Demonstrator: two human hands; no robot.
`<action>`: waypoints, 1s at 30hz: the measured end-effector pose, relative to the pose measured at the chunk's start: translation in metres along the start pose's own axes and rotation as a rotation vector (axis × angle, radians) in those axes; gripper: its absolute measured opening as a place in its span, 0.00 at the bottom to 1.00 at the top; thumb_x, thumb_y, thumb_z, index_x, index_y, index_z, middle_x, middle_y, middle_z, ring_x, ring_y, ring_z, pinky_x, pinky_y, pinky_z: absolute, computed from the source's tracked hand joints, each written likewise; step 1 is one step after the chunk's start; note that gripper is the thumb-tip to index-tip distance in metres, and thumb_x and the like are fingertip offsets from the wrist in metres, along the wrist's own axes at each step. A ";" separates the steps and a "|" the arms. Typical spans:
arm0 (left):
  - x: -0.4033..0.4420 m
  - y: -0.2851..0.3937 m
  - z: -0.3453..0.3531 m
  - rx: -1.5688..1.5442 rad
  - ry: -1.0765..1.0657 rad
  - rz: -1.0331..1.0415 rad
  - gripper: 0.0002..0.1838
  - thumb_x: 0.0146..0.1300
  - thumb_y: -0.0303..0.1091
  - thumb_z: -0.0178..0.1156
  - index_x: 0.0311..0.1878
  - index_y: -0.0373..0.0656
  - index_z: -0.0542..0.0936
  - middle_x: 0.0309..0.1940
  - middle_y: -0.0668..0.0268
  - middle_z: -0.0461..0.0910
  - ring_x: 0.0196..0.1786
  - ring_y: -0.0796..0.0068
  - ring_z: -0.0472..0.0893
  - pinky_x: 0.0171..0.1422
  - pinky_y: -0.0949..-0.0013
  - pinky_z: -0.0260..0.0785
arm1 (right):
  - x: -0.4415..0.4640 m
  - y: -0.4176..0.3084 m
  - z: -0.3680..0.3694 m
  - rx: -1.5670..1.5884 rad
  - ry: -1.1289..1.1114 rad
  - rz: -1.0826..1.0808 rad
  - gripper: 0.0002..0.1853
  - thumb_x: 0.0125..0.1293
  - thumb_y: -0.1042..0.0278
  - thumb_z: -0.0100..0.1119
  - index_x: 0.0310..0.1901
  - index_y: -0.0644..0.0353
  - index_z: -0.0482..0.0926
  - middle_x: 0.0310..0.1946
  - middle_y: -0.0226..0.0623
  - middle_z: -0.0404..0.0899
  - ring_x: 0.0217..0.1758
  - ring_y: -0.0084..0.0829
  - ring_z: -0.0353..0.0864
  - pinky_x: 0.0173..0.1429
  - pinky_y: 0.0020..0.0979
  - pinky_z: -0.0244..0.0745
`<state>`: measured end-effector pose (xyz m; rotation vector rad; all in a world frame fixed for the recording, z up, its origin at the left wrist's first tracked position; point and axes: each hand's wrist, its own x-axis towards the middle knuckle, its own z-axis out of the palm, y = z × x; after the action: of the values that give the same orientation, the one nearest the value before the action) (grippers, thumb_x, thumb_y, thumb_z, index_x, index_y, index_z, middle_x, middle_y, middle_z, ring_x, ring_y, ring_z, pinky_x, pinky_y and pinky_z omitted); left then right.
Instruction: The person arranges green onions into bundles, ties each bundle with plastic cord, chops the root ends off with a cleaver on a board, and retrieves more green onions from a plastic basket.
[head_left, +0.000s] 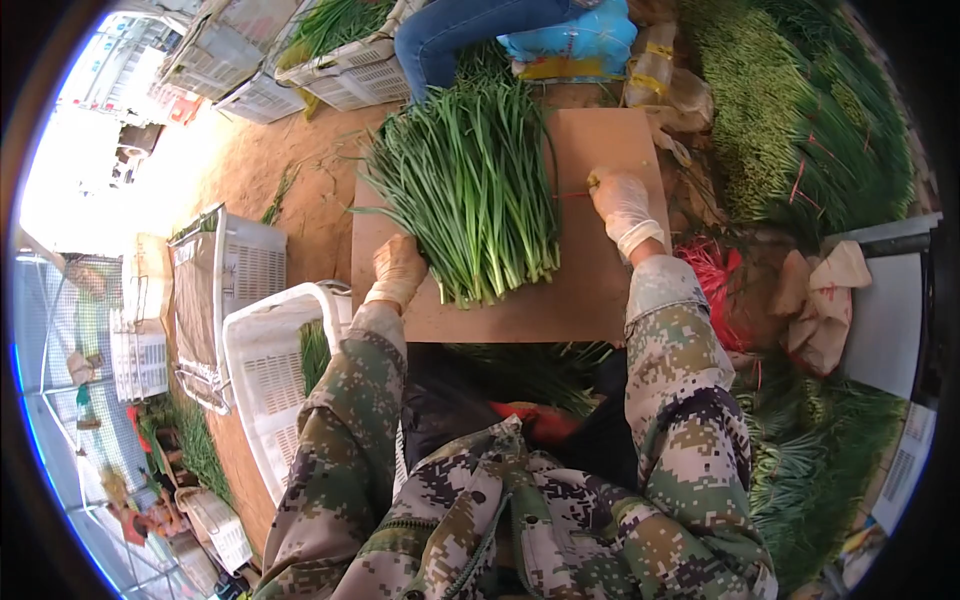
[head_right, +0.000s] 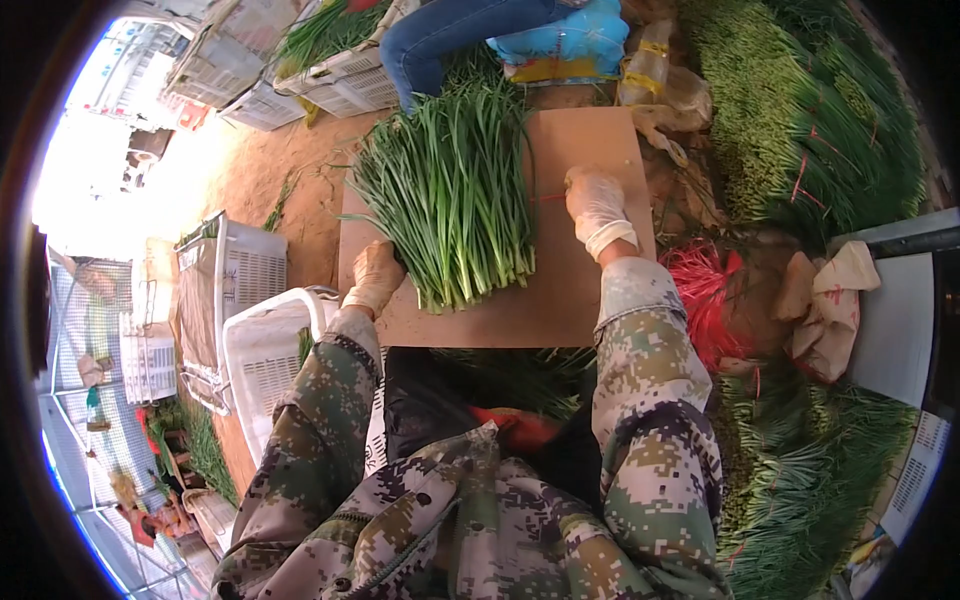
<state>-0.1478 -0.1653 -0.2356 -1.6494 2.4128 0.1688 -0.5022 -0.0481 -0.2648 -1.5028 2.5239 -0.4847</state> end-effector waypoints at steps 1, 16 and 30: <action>-0.001 0.001 -0.003 -0.021 -0.017 -0.028 0.12 0.57 0.39 0.67 0.39 0.40 0.86 0.36 0.50 0.86 0.43 0.49 0.86 0.46 0.54 0.78 | -0.002 0.000 0.002 -0.025 -0.019 -0.053 0.11 0.59 0.63 0.66 0.44 0.51 0.85 0.42 0.44 0.85 0.48 0.47 0.83 0.52 0.45 0.78; 0.000 -0.010 0.003 -0.387 -0.056 -0.310 0.15 0.55 0.31 0.61 0.45 0.36 0.85 0.44 0.42 0.83 0.52 0.44 0.82 0.58 0.53 0.74 | -0.005 -0.021 0.020 -0.401 0.080 -0.202 0.06 0.58 0.68 0.60 0.34 0.56 0.85 0.37 0.43 0.84 0.43 0.44 0.84 0.52 0.43 0.76; 0.000 -0.026 0.016 -0.468 -0.030 -0.332 0.18 0.56 0.42 0.62 0.38 0.35 0.87 0.30 0.49 0.86 0.37 0.53 0.86 0.47 0.60 0.78 | -0.006 -0.048 -0.045 0.397 -0.407 0.038 0.12 0.66 0.64 0.53 0.45 0.56 0.84 0.37 0.40 0.87 0.38 0.40 0.87 0.49 0.40 0.79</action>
<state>-0.1217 -0.1708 -0.2506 -2.1920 2.1416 0.7404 -0.4731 -0.0555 -0.2056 -1.2525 1.9998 -0.5659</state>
